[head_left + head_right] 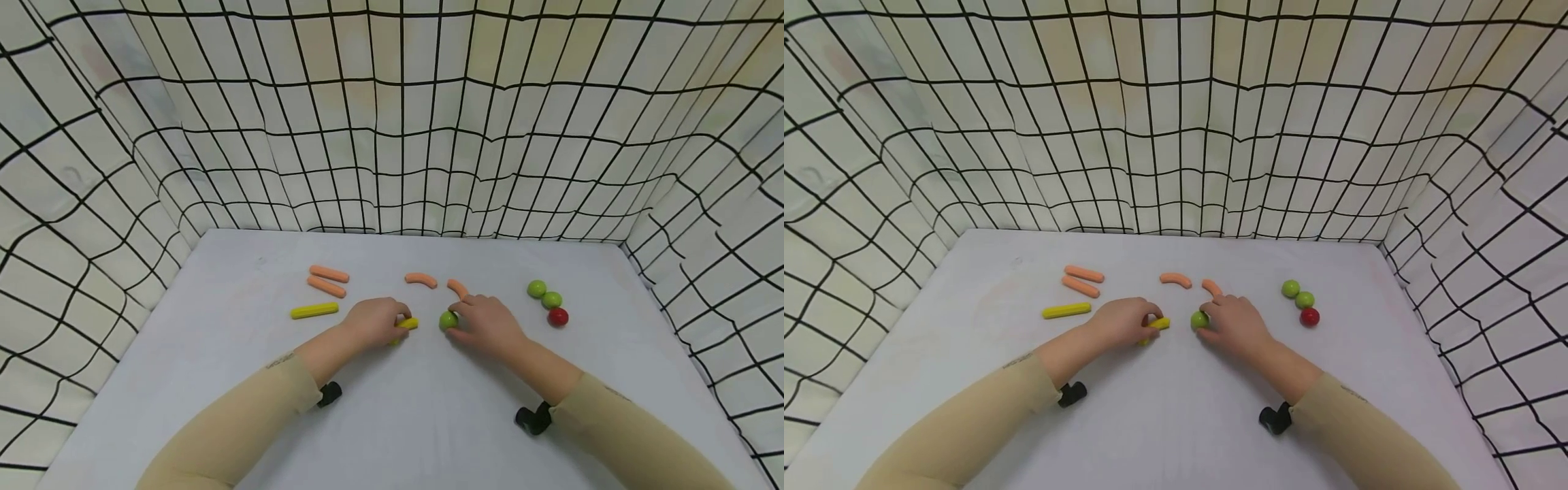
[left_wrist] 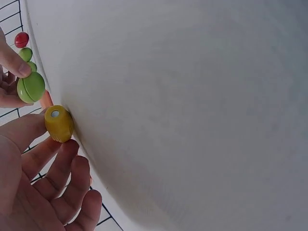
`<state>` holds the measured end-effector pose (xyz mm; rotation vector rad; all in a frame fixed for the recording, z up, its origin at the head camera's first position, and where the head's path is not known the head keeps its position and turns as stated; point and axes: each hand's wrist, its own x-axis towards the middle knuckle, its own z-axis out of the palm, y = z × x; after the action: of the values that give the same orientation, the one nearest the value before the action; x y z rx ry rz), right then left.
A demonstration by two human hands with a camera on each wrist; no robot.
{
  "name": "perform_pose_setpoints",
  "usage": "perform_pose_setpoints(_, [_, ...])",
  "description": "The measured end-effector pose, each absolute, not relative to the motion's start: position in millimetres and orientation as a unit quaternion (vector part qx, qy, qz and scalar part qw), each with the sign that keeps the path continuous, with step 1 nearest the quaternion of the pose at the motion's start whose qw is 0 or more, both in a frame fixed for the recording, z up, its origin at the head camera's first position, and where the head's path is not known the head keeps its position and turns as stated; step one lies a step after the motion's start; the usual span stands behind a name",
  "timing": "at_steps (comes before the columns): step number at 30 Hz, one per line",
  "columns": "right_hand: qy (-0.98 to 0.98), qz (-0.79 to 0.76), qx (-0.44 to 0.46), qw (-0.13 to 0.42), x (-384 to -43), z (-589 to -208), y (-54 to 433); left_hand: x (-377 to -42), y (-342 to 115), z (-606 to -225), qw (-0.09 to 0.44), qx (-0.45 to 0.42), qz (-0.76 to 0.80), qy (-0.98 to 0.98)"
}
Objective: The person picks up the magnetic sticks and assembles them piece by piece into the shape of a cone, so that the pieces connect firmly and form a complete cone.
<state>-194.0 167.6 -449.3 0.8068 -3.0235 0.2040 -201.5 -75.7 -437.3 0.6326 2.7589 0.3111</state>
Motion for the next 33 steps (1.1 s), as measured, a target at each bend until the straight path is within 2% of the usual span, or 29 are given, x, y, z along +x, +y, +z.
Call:
perform_pose_setpoints(15, [-0.953, 0.079, 0.292, 0.007, -197.5, -453.7, 139.1, -201.8, -76.5, -437.3, 0.146, 0.218, 0.127, 0.956])
perform_pose_setpoints(33, [-0.952, 0.09, 0.292, 0.001, -195.1, -451.6, 132.8, -198.7, -74.7, -436.0, 0.135, 0.229, 0.127, 0.956])
